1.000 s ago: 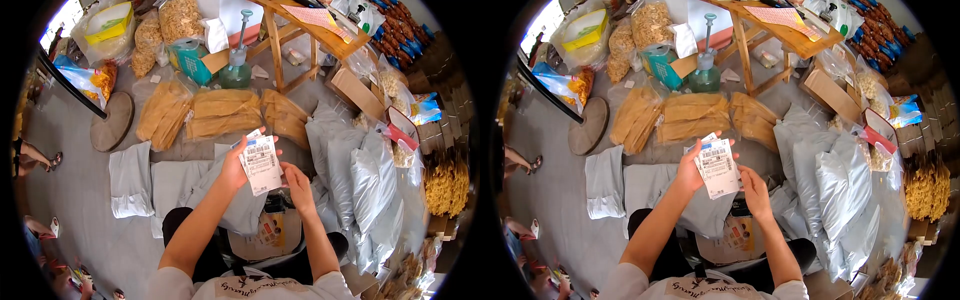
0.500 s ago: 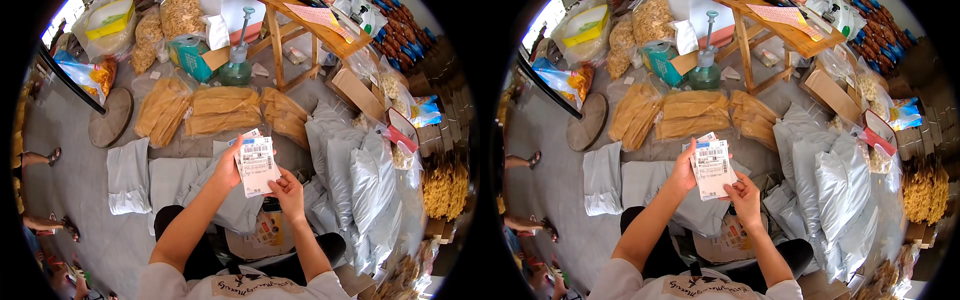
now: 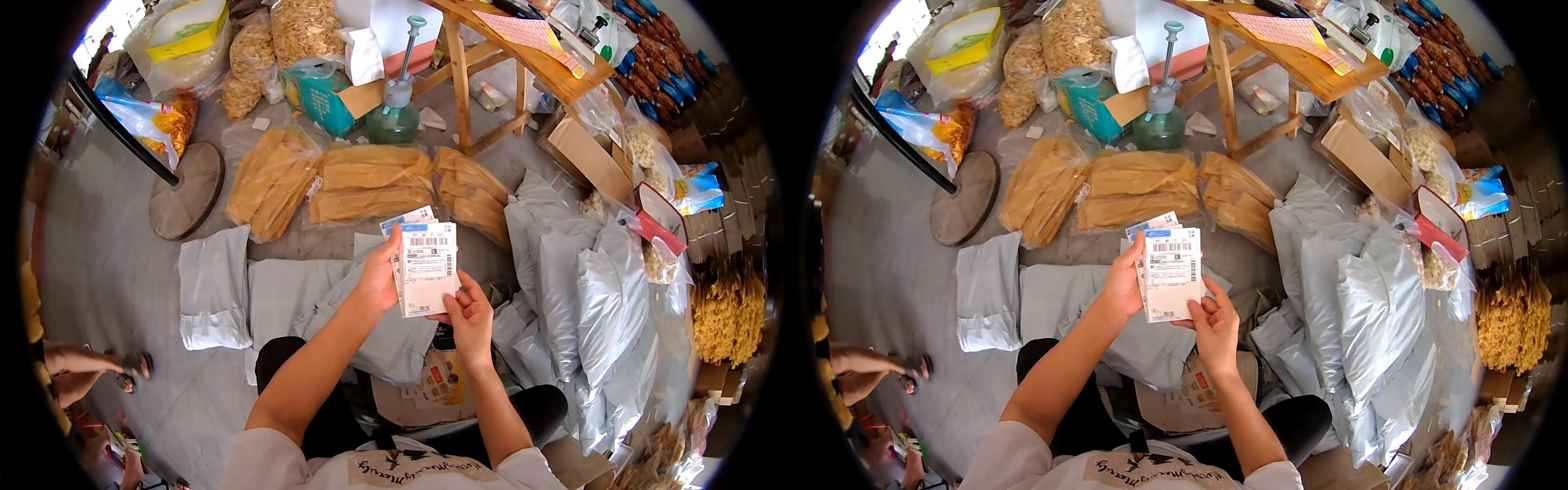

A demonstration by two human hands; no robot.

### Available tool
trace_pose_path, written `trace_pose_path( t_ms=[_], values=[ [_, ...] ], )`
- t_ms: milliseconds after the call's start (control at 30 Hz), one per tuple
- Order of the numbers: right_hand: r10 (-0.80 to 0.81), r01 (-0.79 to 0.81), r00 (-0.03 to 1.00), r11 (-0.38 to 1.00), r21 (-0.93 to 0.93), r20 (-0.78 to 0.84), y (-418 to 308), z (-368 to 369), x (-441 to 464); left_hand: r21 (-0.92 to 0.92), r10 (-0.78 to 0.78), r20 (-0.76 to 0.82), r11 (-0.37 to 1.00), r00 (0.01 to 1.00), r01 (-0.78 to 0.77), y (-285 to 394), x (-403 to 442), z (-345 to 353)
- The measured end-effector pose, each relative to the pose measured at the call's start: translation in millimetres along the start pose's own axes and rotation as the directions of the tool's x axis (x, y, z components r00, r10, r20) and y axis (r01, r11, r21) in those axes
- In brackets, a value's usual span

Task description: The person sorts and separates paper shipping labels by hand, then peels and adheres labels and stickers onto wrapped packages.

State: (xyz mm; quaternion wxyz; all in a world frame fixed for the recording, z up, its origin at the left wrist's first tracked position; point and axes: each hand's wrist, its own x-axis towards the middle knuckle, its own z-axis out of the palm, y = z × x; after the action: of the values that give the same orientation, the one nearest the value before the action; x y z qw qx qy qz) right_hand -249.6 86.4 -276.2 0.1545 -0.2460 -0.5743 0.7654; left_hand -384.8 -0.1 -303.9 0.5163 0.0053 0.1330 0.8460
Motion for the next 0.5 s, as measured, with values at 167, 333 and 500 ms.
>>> trace_pose_path(
  t_ms=[167, 333, 500],
  values=[
    [0.029, -0.029, 0.999, 1.000, -0.003, -0.016, 2.6, -1.7, 2.3, 0.081, 0.029, -0.107, 0.997, 0.994, -0.020, -1.0, 1.2, -6.3],
    [0.058, -0.058, 0.998, 0.998, -0.020, 0.005, 5.0, -5.0, 3.3, 0.100, 0.032, -0.132, 0.995, 0.991, -0.019, -1.5, 1.1, -2.1],
    [0.151, -0.151, 0.988, 0.988, -0.013, -0.023, 15.4, -13.4, 3.9, 0.116, 0.052, -0.203, 0.993, 0.978, -0.029, 0.8, 1.6, -1.6]
  ],
)
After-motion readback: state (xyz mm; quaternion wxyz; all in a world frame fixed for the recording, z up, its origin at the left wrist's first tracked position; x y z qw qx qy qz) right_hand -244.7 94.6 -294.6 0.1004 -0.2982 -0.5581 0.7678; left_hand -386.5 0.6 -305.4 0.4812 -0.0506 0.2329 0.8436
